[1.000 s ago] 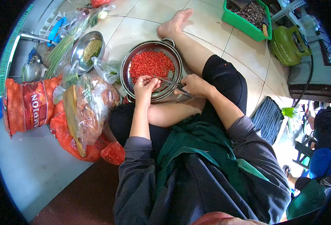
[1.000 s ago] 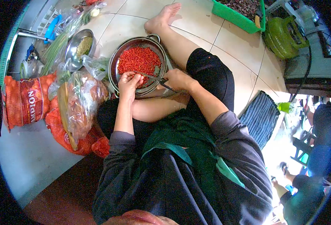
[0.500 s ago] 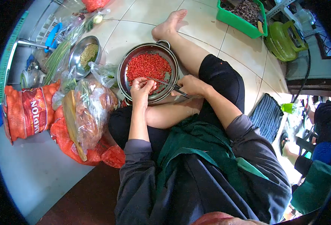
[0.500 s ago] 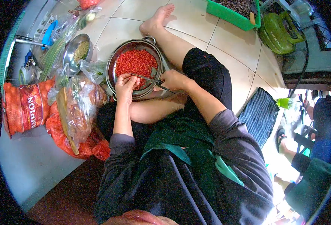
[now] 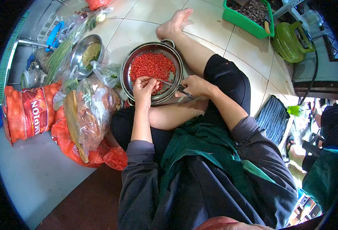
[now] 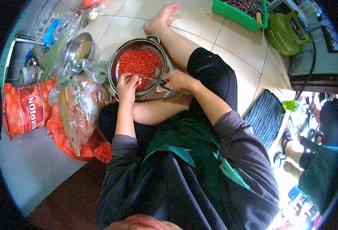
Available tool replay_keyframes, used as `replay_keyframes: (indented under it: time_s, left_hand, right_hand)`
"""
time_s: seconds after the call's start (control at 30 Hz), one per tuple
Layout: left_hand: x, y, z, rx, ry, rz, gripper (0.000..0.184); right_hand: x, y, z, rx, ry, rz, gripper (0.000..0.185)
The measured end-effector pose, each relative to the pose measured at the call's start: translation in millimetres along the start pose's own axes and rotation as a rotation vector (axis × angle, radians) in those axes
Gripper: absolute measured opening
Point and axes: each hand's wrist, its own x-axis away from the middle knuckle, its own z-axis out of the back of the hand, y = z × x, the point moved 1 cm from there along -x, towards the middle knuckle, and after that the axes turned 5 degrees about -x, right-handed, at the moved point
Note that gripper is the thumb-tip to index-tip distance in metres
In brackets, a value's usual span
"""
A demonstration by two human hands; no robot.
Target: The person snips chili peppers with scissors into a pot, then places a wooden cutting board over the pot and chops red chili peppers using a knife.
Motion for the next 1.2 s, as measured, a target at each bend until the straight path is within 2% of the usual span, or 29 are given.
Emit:
replay_keyframes:
  time_s: [0.23, 0.33, 0.43, 0.73, 0.83, 0.93, 1.0, 1.1, 1.2]
  left_hand:
    - [0.9, -0.6, -0.1, 0.052, -0.006, 0.015, 0.020]
    - [0.5, 0.4, -0.1, 0.024, -0.001, 0.017, 0.021]
    - [1.1, 2.2, -1.4, -0.005, 0.011, 0.017, 0.023]
    - [-0.1, -0.6, -1.1, -0.154, 0.025, -0.048, 0.025]
    - [1.1, 3.7, -2.6, -0.208, 0.041, -0.053, 0.024]
    - [1.2, 9.2, -3.9, -0.293, 0.059, 0.003, 0.022]
    - [-2.4, 6.2, 1.4, -0.351, 0.034, 0.026, 0.021]
    - [-8.2, -5.2, 7.3, -0.220, 0.091, 0.142, 0.028]
    - [-7.6, -3.4, 13.3, 0.148, -0.020, 0.230, 0.025]
  right_hand:
    - [-5.9, 8.3, -0.4, 0.108, 0.067, 0.112, 0.053]
    - [-5.9, 5.4, 0.9, 0.126, 0.047, 0.043, 0.054]
    - [1.2, 0.0, 0.0, -0.001, 0.042, -0.032, 0.056]
    - [-6.2, 11.1, -2.4, 0.136, 0.051, 0.079, 0.054]
    - [-9.9, 17.0, -3.7, 0.243, 0.135, 0.126, 0.056]
    - [-14.0, 18.5, -0.8, 0.216, 0.068, 0.028, 0.060]
    - [-11.3, 14.3, 0.3, 0.171, 0.104, 0.013, 0.061]
    - [-10.1, 12.7, -1.0, 0.125, 0.141, 0.033, 0.062]
    - [-8.6, 14.4, -3.0, 0.079, 0.155, 0.031, 0.062]
